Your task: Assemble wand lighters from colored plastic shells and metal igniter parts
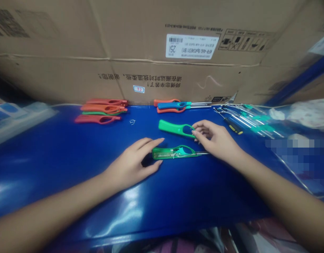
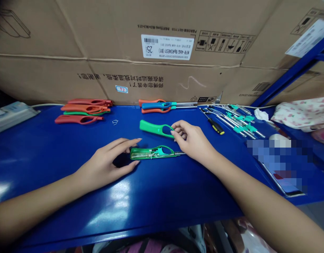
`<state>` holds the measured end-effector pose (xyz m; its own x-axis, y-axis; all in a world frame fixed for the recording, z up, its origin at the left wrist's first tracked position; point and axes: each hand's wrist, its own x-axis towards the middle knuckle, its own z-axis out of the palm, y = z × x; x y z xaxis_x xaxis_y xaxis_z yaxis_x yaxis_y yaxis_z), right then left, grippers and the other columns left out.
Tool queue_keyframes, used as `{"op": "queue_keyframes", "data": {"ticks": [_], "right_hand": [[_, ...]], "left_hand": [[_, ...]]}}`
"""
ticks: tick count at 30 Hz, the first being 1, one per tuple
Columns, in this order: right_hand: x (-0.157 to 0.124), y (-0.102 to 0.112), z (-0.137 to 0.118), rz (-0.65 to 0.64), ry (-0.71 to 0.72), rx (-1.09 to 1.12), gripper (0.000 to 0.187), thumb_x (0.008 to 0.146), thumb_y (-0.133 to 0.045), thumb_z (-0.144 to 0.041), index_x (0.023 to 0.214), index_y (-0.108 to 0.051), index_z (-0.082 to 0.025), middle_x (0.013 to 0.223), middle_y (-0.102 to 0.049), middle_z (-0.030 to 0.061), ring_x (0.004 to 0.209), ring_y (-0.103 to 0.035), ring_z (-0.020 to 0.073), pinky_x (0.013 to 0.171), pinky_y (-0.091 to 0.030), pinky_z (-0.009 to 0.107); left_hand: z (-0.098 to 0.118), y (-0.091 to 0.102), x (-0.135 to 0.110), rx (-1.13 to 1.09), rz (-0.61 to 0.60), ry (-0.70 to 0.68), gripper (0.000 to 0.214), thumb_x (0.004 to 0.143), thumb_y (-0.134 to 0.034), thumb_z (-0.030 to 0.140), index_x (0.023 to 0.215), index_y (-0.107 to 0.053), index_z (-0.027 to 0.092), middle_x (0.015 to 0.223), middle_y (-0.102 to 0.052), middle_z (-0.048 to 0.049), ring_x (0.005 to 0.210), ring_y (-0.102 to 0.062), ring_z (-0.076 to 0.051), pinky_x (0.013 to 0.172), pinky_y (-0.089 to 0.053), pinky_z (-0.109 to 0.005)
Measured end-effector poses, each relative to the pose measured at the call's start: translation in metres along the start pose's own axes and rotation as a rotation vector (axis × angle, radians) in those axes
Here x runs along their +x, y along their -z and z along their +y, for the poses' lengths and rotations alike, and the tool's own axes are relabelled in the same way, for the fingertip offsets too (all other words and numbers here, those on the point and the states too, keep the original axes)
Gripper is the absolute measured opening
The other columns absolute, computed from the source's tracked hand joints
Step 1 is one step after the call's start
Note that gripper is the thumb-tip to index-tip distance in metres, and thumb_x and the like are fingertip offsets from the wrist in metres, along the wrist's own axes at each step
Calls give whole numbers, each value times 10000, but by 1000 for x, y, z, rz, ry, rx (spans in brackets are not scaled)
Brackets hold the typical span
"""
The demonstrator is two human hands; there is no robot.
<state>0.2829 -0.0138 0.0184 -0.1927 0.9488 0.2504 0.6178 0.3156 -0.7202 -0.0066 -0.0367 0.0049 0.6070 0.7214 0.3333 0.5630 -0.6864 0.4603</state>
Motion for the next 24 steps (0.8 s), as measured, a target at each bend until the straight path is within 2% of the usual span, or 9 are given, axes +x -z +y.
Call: {"op": "queue_keyframes", "data": {"ticks": [3,5,7,12,16,19,22,24], "right_hand": [[-3,-2,-6,2,-11,106,218,929,-583,-330,1087,-627,-187,830,-668,42,696,-667,168,636,-550,305],[-6,-4,-12,-28,-12,144,242,926,-577,-325,1105,-649,-180,825,-662,40,679,-640,154,609,-533,288],[-9,-5,-18,-68,-21,176,251,919,-574,-317,1098,-666,-168,805,-652,35,641,-601,136,567,-504,270],[-12,-6,-23,-187,-109,304,270,897,-596,-338,1081,-677,-157,801,-655,36,636,-601,137,576,-512,271],[-10,-3,-23,-236,-146,312,277,901,-585,-347,1072,-686,-154,802,-674,39,621,-607,141,575,-516,278],[-10,1,-24,-242,-42,135,282,940,-536,-325,1116,-696,-172,865,-700,47,681,-613,148,613,-503,280],[-11,3,-24,-263,148,-72,317,918,-628,-342,1199,-676,-201,1031,-709,61,853,-643,175,756,-519,302],[-12,3,-22,-272,247,-157,383,886,-696,-384,1223,-656,-206,1054,-694,68,917,-638,195,804,-515,319]], "left_hand": [[2,4,0,104,94,-56,584,908,-679,343,1445,-471,248,1325,-567,-111,1181,-557,-268,1014,-481,-434],[2,7,1,199,192,-91,576,901,-696,326,1431,-487,240,1389,-528,-135,1260,-504,-311,1065,-425,-499],[1,8,2,244,240,-113,535,912,-690,297,1411,-509,234,1414,-515,-148,1281,-491,-325,1073,-405,-526],[-6,6,4,119,169,-175,357,956,-640,251,1308,-593,211,1220,-645,-102,1108,-596,-236,968,-505,-414],[-9,2,4,62,155,-179,375,949,-656,270,1310,-601,184,1192,-657,-103,1066,-622,-215,934,-538,-366],[-9,0,3,42,127,-185,376,952,-652,268,1313,-610,174,1184,-668,-104,1058,-635,-209,934,-544,-357],[-9,0,3,20,102,-187,376,947,-661,271,1304,-624,159,1168,-678,-105,1055,-641,-202,941,-541,-348],[-9,-1,3,0,85,-188,374,945,-665,277,1300,-631,164,1150,-684,-98,1044,-640,-194,931,-541,-339]]}}
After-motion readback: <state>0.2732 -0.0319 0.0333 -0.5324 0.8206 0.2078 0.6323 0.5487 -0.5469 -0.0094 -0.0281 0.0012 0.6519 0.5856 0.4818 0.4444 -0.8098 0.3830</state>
